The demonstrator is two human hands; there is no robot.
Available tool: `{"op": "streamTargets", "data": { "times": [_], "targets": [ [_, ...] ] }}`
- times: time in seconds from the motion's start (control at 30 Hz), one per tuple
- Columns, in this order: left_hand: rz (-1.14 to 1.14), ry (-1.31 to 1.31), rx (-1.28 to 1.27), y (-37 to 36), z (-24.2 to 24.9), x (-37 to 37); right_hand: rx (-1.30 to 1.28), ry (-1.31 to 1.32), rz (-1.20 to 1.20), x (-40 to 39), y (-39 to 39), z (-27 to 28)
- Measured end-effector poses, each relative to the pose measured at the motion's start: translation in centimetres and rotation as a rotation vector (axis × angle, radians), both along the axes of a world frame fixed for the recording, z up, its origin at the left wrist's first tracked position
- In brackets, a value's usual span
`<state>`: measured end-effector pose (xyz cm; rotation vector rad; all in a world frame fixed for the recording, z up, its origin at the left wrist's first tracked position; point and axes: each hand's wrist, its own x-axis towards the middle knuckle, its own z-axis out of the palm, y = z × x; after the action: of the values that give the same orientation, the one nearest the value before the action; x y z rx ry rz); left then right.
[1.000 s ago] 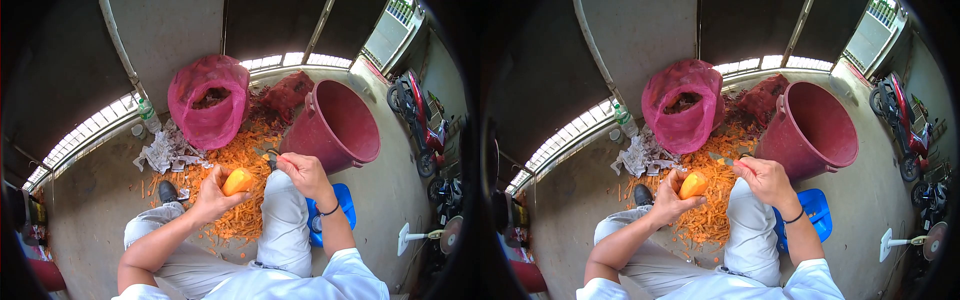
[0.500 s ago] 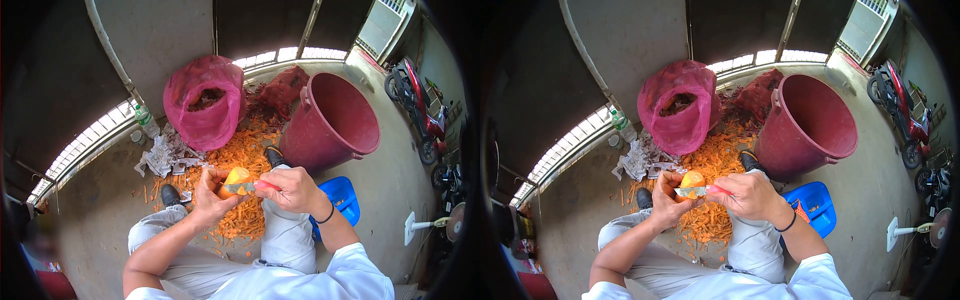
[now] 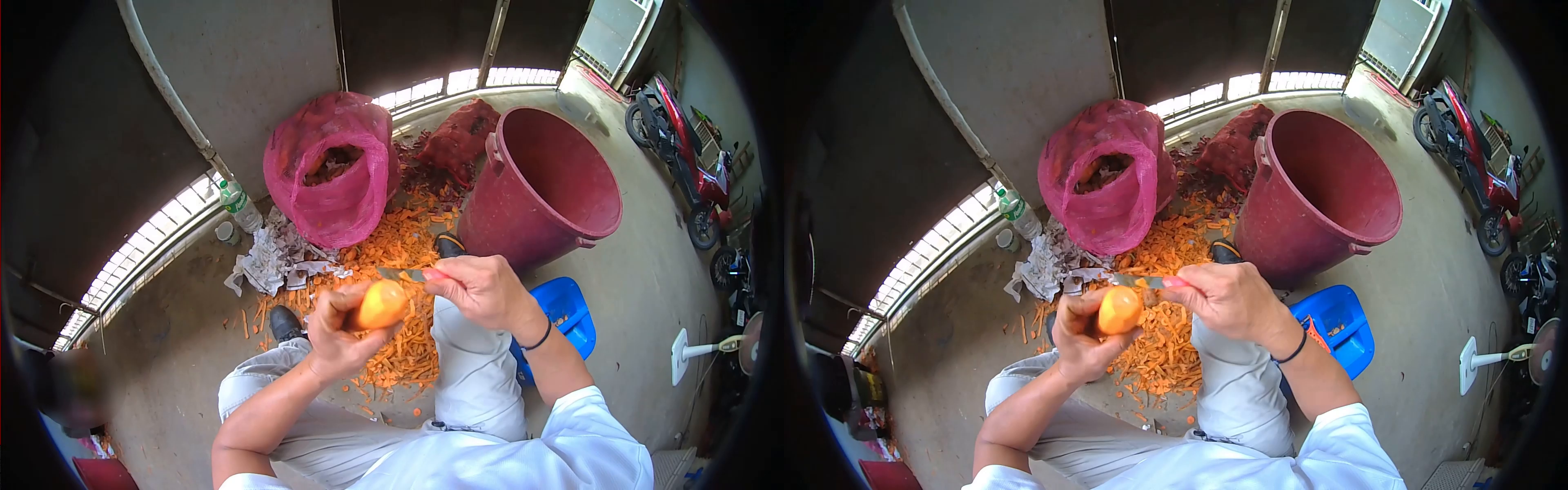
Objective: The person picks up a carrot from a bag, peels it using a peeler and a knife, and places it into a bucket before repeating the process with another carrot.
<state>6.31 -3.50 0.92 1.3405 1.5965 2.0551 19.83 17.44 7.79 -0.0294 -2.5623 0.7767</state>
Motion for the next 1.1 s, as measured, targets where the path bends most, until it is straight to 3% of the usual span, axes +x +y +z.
{"op": "streamTargets", "data": {
  "times": [0.07, 0.17, 0.27, 0.37, 0.67, 0.87, 1.0, 1.03, 1.1],
  "targets": [
    [-0.021, -0.026, 0.010, 0.3, 0.0, 0.2, -0.199, 0.040, 0.038, 0.1, 0.5, -0.5],
    [-0.012, -0.118, -0.036, 0.3, 0.0, 0.3, -0.245, -0.018, 0.008, 0.1, -0.4, 1.0],
    [-0.033, -0.352, -0.067, 0.6, 0.0, -0.4, -0.189, 0.007, 0.081, 0.0, -0.6, 1.1],
    [-0.082, -0.391, -0.057, 0.4, 0.0, -0.3, -0.096, -0.068, 0.141, -0.1, -0.8, 1.2],
    [-0.116, -0.277, -0.067, -0.5, 0.4, -0.3, 0.031, -0.024, 0.176, -0.1, -0.9, 2.1],
    [-0.179, -0.367, -0.057, -0.5, 0.3, -0.3, -0.014, -0.050, 0.187, -0.1, -0.2, 1.7],
    [-0.261, -0.285, -0.022, -1.0, 0.3, 0.0, -0.027, -0.044, 0.197, -0.2, 1.1, 0.7],
    [-0.309, -0.208, -0.005, -1.1, 1.1, 0.4, -0.050, -0.074, 0.128, -0.6, 2.5, -0.7],
    [-0.326, -0.327, 0.032, -1.1, 1.5, 0.8, -0.070, -0.102, 0.057, -0.4, 3.7, -1.5]
  ]
}}
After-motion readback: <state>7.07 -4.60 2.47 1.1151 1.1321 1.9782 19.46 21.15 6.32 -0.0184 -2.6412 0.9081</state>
